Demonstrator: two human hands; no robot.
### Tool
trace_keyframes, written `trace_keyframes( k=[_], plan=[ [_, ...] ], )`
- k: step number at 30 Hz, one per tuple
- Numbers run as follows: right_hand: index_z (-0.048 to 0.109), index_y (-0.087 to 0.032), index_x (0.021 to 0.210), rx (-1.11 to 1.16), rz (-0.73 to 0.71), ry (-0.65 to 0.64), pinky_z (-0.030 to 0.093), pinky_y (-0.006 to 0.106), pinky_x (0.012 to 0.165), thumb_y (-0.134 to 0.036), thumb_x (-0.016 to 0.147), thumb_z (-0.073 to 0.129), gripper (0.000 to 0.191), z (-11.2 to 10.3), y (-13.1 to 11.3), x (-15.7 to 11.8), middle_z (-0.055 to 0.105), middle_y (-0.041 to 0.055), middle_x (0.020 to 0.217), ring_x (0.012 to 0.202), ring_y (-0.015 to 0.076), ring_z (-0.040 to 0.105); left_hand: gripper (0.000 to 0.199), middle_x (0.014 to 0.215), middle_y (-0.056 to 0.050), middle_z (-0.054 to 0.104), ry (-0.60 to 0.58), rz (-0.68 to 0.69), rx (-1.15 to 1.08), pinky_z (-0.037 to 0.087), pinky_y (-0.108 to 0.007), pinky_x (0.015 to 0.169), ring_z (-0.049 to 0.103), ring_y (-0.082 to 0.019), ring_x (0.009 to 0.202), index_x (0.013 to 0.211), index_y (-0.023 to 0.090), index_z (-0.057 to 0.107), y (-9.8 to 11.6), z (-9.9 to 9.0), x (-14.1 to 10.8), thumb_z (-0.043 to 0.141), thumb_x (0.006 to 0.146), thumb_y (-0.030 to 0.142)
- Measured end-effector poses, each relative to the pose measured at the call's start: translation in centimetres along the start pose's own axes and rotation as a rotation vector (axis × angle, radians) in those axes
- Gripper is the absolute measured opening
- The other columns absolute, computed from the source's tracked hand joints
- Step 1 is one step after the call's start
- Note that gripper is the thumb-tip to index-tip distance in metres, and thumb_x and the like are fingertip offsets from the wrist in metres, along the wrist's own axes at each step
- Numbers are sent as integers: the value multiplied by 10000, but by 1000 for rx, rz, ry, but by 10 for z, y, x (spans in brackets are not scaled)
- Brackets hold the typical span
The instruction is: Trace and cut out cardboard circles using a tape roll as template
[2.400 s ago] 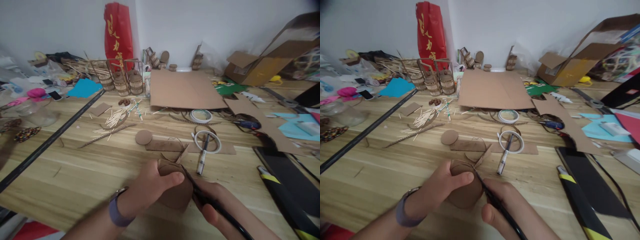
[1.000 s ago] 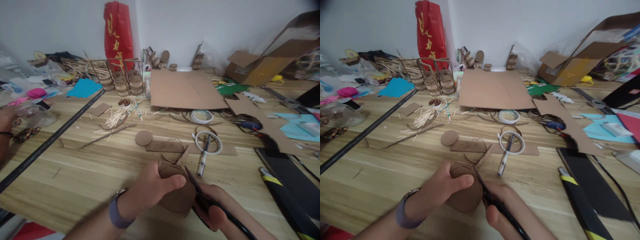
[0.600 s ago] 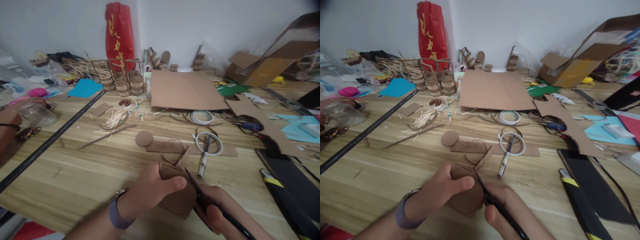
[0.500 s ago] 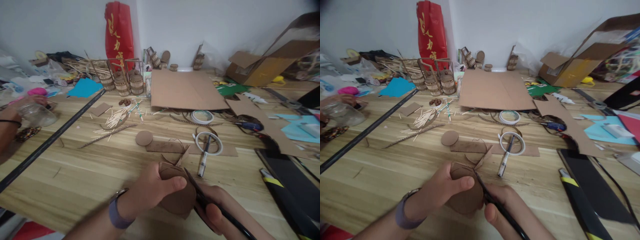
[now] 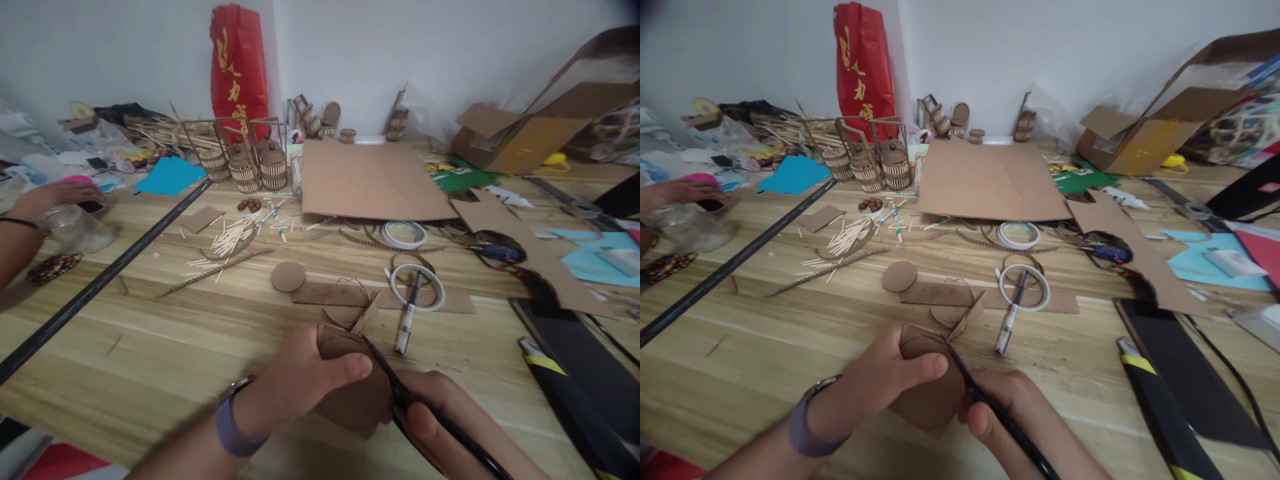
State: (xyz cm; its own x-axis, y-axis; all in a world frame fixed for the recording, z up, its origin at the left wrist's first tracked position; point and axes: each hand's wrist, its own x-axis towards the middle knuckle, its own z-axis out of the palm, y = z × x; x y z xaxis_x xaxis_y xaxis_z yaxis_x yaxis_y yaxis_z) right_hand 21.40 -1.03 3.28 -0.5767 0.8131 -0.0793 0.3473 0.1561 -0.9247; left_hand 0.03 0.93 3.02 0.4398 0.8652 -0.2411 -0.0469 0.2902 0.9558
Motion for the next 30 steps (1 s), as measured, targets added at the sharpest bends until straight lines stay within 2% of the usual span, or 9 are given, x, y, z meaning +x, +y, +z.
trace_keyframes(
  k=[4, 8, 12, 15, 17, 20, 25, 27, 30],
  plan=[
    [651, -194, 813, -6, -8, -15, 407, 274, 548, -844, 924, 310, 742, 0, 4, 1, 578, 31, 684, 611, 186, 517, 359, 1028, -70, 828, 58, -16, 42, 551, -379, 896, 734, -308, 1031, 998, 164, 796, 2, 0, 0, 768, 796, 459],
    [671, -182, 832, -14, -26, 5, 424, 272, 561, -904, 860, 342, 794, 0, 0, 0, 604, 39, 708, 640, 195, 534, 291, 929, -43, 822, 66, -7, 94, 551, -338, 818, 730, -276, 947, 876, 173, 788, 5, 1, -1, 737, 814, 453],
    [748, -182, 975, -24, -49, -21, 439, 279, 536, -923, 838, 342, 856, -3, -11, 4, 634, 48, 699, 588, 198, 542, 250, 1011, -18, 828, 10, 6, 54, 561, -321, 868, 727, -269, 1028, 978, 216, 810, 7, 3, -2, 751, 825, 404],
    [778, -207, 1065, -16, -77, -11, 534, 353, 690, -913, 844, 357, 851, -4, -15, 8, 659, 70, 725, 679, 267, 626, 253, 1039, -11, 830, -26, 24, 62, 557, -329, 907, 729, -272, 1060, 1035, 221, 817, 5, 3, -2, 733, 857, 379],
    [778, -212, 1072, -4, -71, -25, 543, 360, 712, -897, 863, 354, 832, -4, -12, 8, 676, 77, 763, 718, 276, 639, 275, 1043, -19, 831, -33, 31, 73, 559, -345, 916, 731, -283, 1062, 1055, 209, 817, 4, 3, -1, 737, 858, 383],
    [764, -194, 1023, 4, -47, -58, 522, 306, 626, -858, 906, 346, 793, -2, -5, 4, 689, 66, 791, 686, 235, 616, 270, 1046, -11, 832, -43, 55, 68, 555, -347, 944, 728, -283, 1086, 1060, 220, 818, 4, 3, -1, 758, 849, 377],
    [750, -191, 1012, 31, -59, -50, 546, 316, 759, -795, 948, 388, 707, -2, -3, 2, 721, 81, 905, 871, 277, 661, 218, 1012, 0, 835, -54, 30, 37, 570, -348, 928, 731, -283, 1079, 1016, 247, 826, 8, 4, -1, 742, 852, 363],
    [737, -187, 961, 36, -54, -55, 521, 295, 712, -783, 962, 379, 695, -2, -5, 3, 685, 63, 847, 805, 248, 635, 215, 1013, 2, 835, -40, 28, 53, 568, -350, 934, 731, -281, 1081, 1016, 244, 823, 9, 5, -1, 735, 851, 350],
    [668, -180, 839, 32, -28, -57, 400, 255, 556, -814, 948, 348, 718, -2, -5, 5, 542, 10, 703, 624, 168, 485, 213, 1021, 10, 834, -29, 35, 63, 562, -338, 932, 729, -273, 1082, 1019, 249, 819, 9, 4, -1, 728, 852, 346]
  ],
)
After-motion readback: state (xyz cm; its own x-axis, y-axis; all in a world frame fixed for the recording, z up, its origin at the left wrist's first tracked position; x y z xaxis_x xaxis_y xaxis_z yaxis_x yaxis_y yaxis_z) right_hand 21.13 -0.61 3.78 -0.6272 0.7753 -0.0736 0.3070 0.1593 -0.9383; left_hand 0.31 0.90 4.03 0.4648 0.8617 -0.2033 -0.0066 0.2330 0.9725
